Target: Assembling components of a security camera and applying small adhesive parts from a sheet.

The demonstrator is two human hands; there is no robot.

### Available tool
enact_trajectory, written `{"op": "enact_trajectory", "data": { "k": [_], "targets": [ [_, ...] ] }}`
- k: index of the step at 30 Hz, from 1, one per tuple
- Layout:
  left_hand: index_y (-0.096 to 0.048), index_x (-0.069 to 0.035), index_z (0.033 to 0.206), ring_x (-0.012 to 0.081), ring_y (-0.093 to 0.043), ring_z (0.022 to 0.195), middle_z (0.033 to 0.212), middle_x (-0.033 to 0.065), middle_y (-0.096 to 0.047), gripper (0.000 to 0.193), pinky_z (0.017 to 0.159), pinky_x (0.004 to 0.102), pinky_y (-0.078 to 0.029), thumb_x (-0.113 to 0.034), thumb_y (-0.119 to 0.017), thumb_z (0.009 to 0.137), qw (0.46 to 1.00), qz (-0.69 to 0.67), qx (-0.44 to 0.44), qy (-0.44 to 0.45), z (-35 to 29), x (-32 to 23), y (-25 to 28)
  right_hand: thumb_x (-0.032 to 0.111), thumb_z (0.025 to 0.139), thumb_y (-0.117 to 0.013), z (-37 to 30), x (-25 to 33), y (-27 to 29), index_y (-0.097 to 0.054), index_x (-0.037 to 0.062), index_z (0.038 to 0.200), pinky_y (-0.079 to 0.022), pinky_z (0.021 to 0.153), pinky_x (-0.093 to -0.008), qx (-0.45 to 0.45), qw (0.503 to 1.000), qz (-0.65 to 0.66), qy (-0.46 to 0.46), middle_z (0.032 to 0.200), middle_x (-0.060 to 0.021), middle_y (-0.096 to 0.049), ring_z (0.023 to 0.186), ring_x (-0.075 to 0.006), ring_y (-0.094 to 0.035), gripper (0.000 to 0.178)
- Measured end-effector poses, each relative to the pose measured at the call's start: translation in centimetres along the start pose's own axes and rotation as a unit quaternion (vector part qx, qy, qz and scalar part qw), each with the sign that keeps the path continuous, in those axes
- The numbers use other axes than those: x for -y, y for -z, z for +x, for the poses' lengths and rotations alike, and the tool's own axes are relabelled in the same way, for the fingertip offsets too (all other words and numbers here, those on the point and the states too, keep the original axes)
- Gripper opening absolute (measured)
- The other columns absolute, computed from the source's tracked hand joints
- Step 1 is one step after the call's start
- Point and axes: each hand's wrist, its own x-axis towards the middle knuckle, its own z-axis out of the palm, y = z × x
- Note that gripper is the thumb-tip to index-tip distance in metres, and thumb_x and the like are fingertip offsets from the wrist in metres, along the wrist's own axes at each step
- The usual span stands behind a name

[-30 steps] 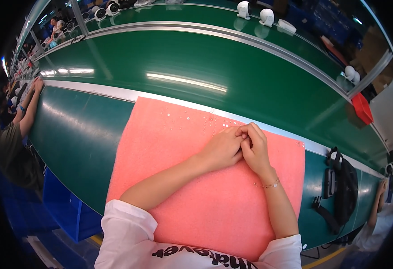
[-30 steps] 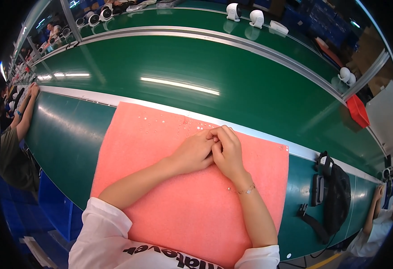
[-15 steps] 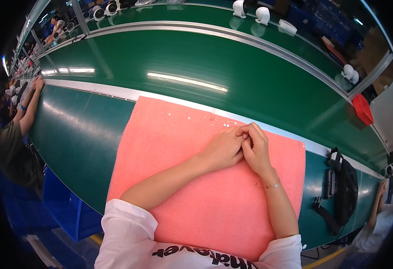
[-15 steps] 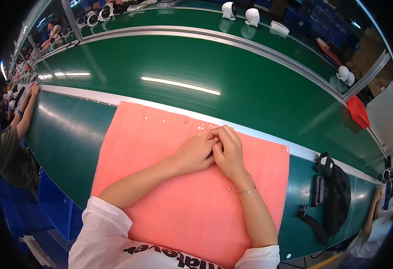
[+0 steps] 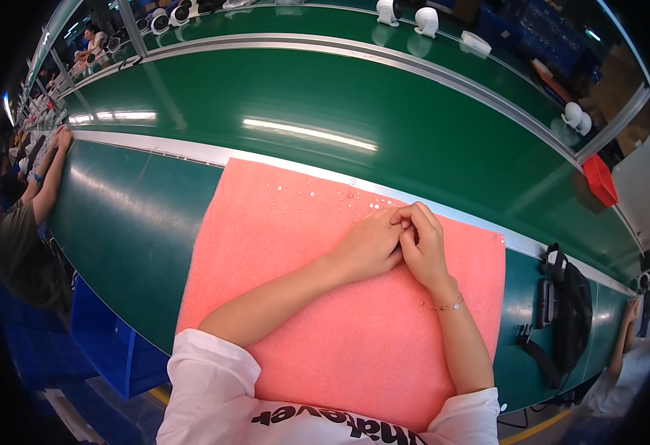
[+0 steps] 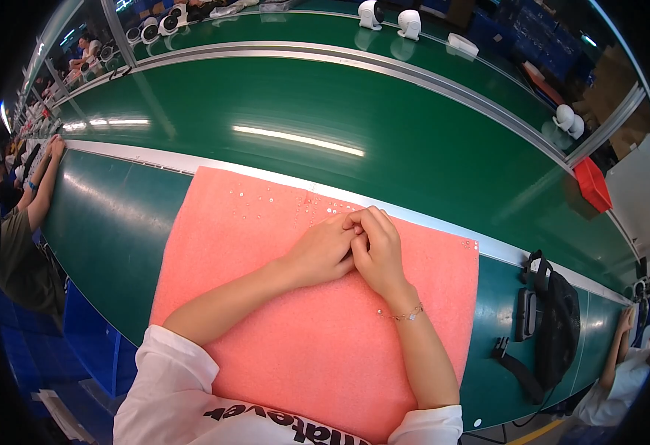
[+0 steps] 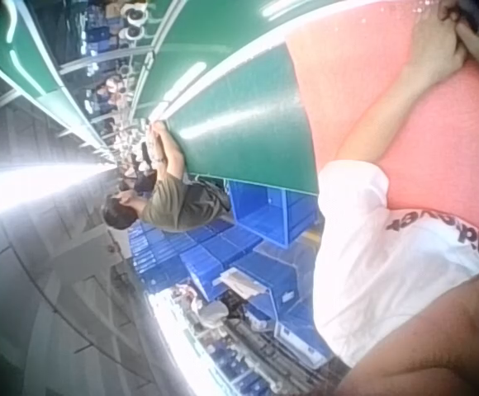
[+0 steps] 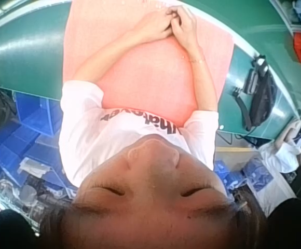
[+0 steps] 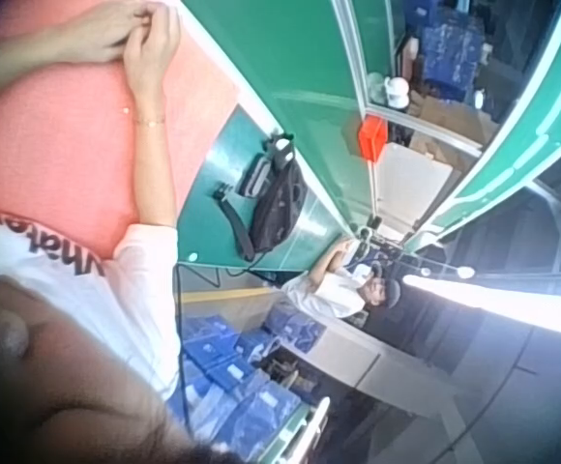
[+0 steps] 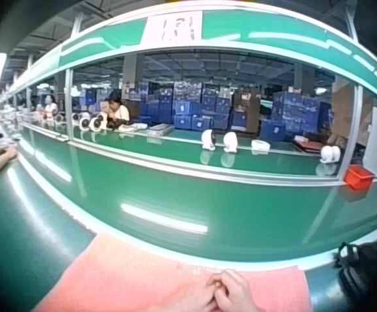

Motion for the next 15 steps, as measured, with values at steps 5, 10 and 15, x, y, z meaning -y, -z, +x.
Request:
{"op": "enact_trajectory", "data": {
  "k": [5, 10, 15],
  "targets": [
    [-0.055, 0.001, 0.098, 0.0342, -0.053, 0.095, 0.101, 0.0167, -0.056, 0.024, 0.080, 0.0427, -0.047, -0.013, -0.059, 0.078, 1.000, 0.005, -0.005, -0.010, -0.04, 0.11, -0.02, -0.010, 0.068, -0.045, 0.01, 0.11, -0.05, -0.053, -0.0021, 0.083, -0.045, 0.066, -0.0315, 0.000, 1.000, 0.001, 0.000, 0.080, -0.0103, -0.052, 0.072, -0.0223, -0.050, 0.018],
    [-0.054, 0.001, 0.099, 0.0348, -0.054, 0.093, 0.101, 0.0169, -0.056, 0.025, 0.080, 0.0433, -0.046, -0.012, -0.058, 0.078, 1.000, -0.009, 0.001, -0.003, -0.05, -0.10, 0.25, -0.010, 0.068, -0.045, 0.09, 0.26, 0.00, -0.053, -0.0024, 0.083, -0.044, 0.066, -0.0314, 0.001, 1.000, -0.001, 0.007, 0.080, -0.0103, -0.052, 0.072, -0.0222, -0.050, 0.018],
    [-0.054, 0.001, 0.099, 0.0343, -0.054, 0.094, 0.102, 0.0166, -0.056, 0.026, 0.080, 0.0433, -0.046, -0.011, -0.058, 0.077, 1.000, -0.005, 0.005, -0.001, 0.03, 0.16, -0.08, -0.013, 0.068, -0.040, 0.01, 0.00, -0.14, -0.052, -0.0016, 0.083, -0.041, 0.065, -0.0297, -0.007, 1.000, 0.010, 0.009, 0.078, -0.0104, -0.049, 0.071, -0.0205, -0.047, 0.022]
  ]
}}
